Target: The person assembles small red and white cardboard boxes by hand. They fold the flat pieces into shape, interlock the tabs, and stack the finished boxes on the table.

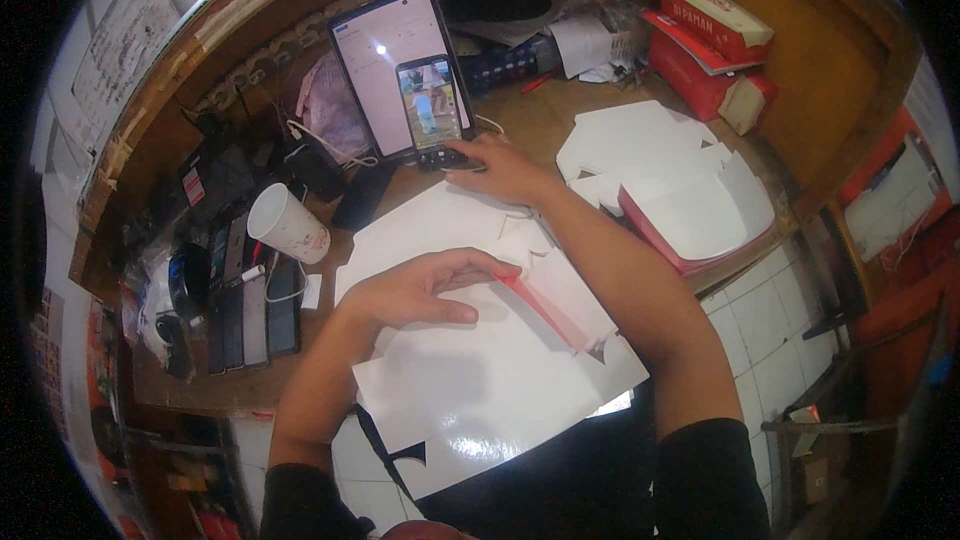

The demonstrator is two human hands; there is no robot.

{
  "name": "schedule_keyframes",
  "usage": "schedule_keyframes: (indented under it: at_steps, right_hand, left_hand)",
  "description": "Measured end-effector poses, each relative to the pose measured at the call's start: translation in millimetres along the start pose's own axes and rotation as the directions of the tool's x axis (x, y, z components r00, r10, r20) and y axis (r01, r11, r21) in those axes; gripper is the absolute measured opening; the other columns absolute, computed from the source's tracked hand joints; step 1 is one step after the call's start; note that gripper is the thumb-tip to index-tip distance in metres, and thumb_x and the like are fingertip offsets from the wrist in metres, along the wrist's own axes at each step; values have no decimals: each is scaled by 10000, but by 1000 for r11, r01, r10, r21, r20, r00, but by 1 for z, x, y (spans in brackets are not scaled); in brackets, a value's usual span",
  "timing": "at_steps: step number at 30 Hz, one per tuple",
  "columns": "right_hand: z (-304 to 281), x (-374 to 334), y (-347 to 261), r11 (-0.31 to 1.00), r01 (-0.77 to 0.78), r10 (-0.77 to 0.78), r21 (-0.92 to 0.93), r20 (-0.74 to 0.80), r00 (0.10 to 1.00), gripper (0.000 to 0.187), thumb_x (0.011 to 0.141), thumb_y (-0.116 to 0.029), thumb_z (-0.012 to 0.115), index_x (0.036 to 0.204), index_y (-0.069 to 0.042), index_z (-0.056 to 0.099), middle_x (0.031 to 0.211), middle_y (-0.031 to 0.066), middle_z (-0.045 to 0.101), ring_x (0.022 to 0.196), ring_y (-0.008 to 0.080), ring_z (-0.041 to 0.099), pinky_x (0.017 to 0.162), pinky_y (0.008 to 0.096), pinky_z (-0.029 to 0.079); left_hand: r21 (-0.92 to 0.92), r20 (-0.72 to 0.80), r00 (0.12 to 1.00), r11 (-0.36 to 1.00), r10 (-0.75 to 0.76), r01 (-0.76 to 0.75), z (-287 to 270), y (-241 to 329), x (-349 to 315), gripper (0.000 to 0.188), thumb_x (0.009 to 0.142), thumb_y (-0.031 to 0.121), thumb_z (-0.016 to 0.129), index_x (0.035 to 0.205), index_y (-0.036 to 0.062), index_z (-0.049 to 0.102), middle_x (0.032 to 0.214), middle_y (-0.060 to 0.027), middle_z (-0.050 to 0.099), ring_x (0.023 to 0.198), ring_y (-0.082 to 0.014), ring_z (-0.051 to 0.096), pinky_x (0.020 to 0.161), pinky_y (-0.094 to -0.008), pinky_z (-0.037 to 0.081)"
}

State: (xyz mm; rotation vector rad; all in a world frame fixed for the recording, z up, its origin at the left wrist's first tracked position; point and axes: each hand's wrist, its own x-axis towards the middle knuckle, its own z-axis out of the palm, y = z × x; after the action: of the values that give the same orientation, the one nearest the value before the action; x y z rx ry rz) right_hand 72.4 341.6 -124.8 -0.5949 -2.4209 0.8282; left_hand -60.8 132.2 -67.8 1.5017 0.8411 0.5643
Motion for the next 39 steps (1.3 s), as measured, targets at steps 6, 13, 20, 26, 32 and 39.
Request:
schedule_keyframes:
  at_steps: [6,13,20,26,32,39]
  right_hand:
    - [-4,-1,-3,999,-32,32,26,18,999,696,923,-542,691,1524,-222,542,1323,192,607,1335,383,485,1126,455,394]
    - [3,0,7,1000,18,-19,-18,-26,999,666,958,-474,694,1551,-238,505,1205,147,599,1241,330,505,1096,437,389]
    - [3,0,5,1000,15,-16,-5,-22,1000,672,959,-472,695,1558,-241,498,1177,138,601,1215,324,508,1081,431,390]
    - [3,1,6,1000,23,-23,-22,-31,999,673,958,-480,695,1556,-243,500,1169,142,600,1207,328,504,1077,435,388]
    - [5,2,6,999,28,-29,-43,-29,999,667,959,-487,692,1550,-236,508,1185,152,599,1215,332,502,1080,436,387]
    - [6,4,5,998,-10,9,-69,-22,1000,759,949,-483,708,1603,-223,421,1233,164,603,1248,345,500,1086,438,398]
  left_hand:
    - [-4,5,1000,1000,9,-9,-1,-2,1,598,935,149,754,1467,49,499,1566,-153,477,1531,-280,359,1286,-444,212]
    - [-4,11,1000,1000,10,-10,0,0,1,600,932,135,757,1464,43,496,1564,-154,478,1533,-281,355,1286,-439,217]
    - [-7,9,1000,1000,27,-27,-1,-3,0,607,931,133,758,1470,47,493,1567,-157,472,1528,-282,366,1283,-438,223]
    - [-9,1,1000,1000,17,-17,0,-1,0,595,930,147,761,1458,52,503,1561,-162,480,1527,-287,369,1280,-443,228]
    - [6,-4,1000,1000,20,-20,0,-1,0,589,927,149,764,1452,58,513,1553,-164,488,1522,-289,376,1281,-444,227]
    - [-4,-6,1000,1000,31,-31,0,-3,0,579,932,135,756,1452,59,514,1552,-165,487,1523,-288,372,1284,-443,219]
